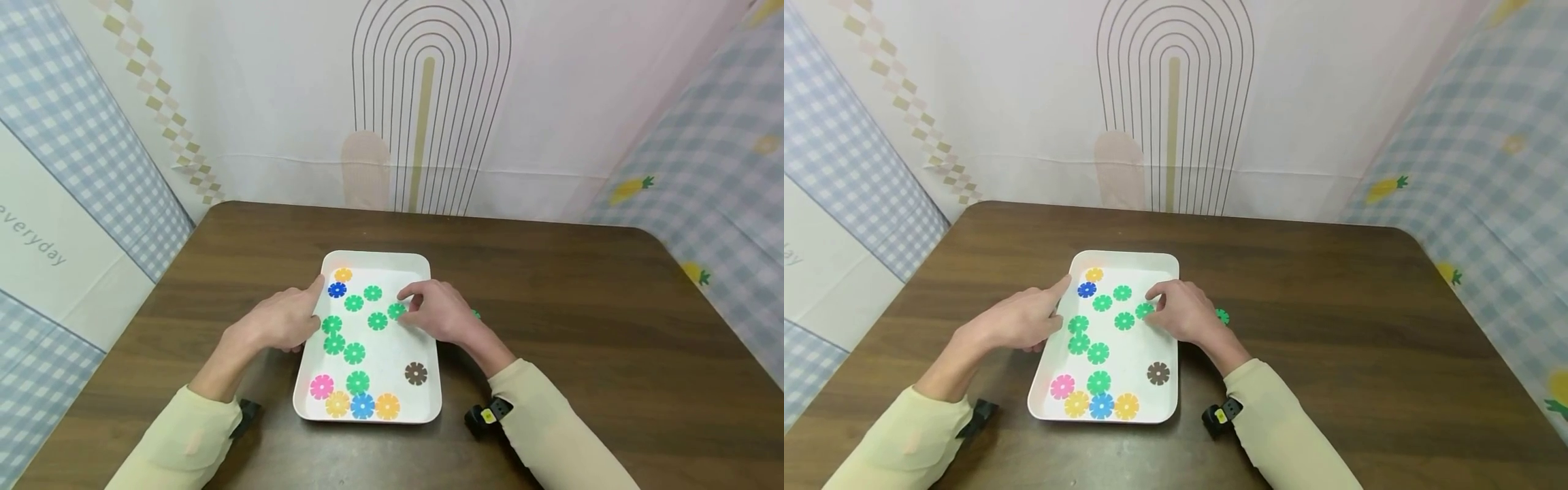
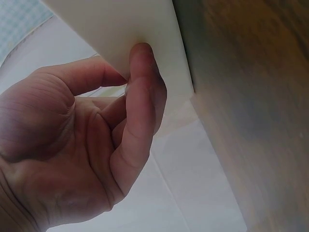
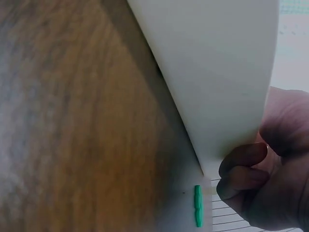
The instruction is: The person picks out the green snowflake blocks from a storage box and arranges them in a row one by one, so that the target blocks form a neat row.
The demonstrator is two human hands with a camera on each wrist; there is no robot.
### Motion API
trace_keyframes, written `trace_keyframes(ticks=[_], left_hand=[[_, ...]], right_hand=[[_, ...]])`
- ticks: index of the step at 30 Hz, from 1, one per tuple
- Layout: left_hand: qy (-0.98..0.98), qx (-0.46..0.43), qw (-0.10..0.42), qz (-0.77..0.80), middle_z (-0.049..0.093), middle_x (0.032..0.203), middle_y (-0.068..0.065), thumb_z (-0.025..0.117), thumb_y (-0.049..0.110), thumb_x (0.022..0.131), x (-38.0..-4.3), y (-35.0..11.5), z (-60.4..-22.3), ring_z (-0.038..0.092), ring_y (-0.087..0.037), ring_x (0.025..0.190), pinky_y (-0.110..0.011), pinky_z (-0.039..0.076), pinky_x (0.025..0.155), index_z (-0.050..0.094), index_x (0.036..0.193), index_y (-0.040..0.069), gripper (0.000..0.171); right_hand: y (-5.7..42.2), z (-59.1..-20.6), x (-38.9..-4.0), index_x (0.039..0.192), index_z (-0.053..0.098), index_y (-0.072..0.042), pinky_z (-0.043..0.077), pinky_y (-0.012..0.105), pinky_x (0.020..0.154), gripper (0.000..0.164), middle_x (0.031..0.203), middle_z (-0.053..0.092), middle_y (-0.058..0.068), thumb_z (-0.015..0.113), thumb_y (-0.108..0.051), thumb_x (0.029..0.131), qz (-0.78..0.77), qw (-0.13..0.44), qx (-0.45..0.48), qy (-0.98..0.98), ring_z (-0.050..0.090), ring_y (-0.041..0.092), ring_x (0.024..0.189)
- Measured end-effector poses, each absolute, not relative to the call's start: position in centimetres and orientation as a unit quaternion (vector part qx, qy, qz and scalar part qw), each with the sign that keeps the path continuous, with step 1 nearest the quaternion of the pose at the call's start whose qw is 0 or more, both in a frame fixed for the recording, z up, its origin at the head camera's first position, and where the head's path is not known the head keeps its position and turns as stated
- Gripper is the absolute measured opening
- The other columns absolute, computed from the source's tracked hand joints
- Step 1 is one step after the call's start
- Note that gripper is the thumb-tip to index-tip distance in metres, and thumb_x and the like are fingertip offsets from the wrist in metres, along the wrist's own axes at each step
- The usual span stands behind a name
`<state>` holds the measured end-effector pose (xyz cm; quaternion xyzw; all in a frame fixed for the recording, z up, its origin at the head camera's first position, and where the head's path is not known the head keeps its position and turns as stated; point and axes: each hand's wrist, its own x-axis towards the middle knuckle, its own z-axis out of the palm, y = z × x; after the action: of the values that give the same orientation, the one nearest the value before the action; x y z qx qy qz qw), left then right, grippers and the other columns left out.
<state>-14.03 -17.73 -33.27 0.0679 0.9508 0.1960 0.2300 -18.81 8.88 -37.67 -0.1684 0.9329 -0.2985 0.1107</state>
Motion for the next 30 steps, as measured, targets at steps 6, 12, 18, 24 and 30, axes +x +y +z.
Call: trace_keyframes(ticks=[6, 12, 18, 24, 30], left_hand=[[0.951, 0.073, 0.23, 0.194, 0.06, 0.074, -0.009, 0.053, 0.014, 0.105, -14.01, -17.78, -33.24, 0.055, -0.02, 0.056, -0.031, 0.042, 0.055, 0.007, 0.169, 0.001, 0.08], [0.952, 0.068, 0.23, 0.192, 0.06, 0.076, -0.01, 0.053, 0.014, 0.104, -14.01, -17.75, -33.14, 0.055, -0.021, 0.057, -0.032, 0.043, 0.057, 0.007, 0.169, 0.001, 0.08], [0.952, 0.066, 0.23, 0.191, 0.06, 0.077, -0.01, 0.054, 0.014, 0.104, -13.99, -17.67, -33.14, 0.056, -0.021, 0.057, -0.032, 0.043, 0.057, 0.007, 0.169, 0.001, 0.081], [0.951, 0.062, 0.233, 0.193, 0.059, 0.077, -0.01, 0.054, 0.014, 0.105, -13.9, -17.65, -33.2, 0.055, -0.021, 0.057, -0.032, 0.042, 0.056, 0.006, 0.169, 0.002, 0.081], [0.952, 0.062, 0.232, 0.189, 0.059, 0.076, -0.01, 0.054, 0.015, 0.105, -13.92, -17.55, -33.24, 0.054, -0.021, 0.056, -0.032, 0.042, 0.056, 0.007, 0.169, 0.002, 0.081]], right_hand=[[8.78, -37.8, -18.76, 0.122, 0.08, -0.015, 0.046, 0.028, 0.063, 0.033, 0.092, 0.071, 0.001, 0.082, -0.024, 0.09, -0.279, 0.098, -0.166, 0.941, 0.059, 0.015, 0.075], [8.55, -37.66, -18.56, 0.118, 0.081, -0.017, 0.044, 0.028, 0.059, 0.029, 0.09, 0.069, 0.0, 0.082, -0.025, 0.091, -0.259, 0.096, -0.165, 0.947, 0.058, 0.016, 0.073], [8.56, -37.52, -18.6, 0.114, 0.08, -0.014, 0.039, 0.028, 0.058, 0.025, 0.086, 0.064, 0.0, 0.081, -0.021, 0.09, -0.253, 0.107, -0.17, 0.946, 0.055, 0.016, 0.069], [8.48, -37.69, -18.57, 0.112, 0.078, -0.012, 0.042, 0.03, 0.066, 0.022, 0.096, 0.062, 0.002, 0.081, -0.017, 0.09, -0.249, 0.117, -0.169, 0.947, 0.055, 0.019, 0.082], [8.47, -37.6, -18.63, 0.123, 0.075, -0.011, 0.043, 0.03, 0.065, 0.033, 0.098, 0.062, 0.003, 0.081, -0.017, 0.091, -0.235, 0.12, -0.179, 0.948, 0.055, 0.019, 0.083]])
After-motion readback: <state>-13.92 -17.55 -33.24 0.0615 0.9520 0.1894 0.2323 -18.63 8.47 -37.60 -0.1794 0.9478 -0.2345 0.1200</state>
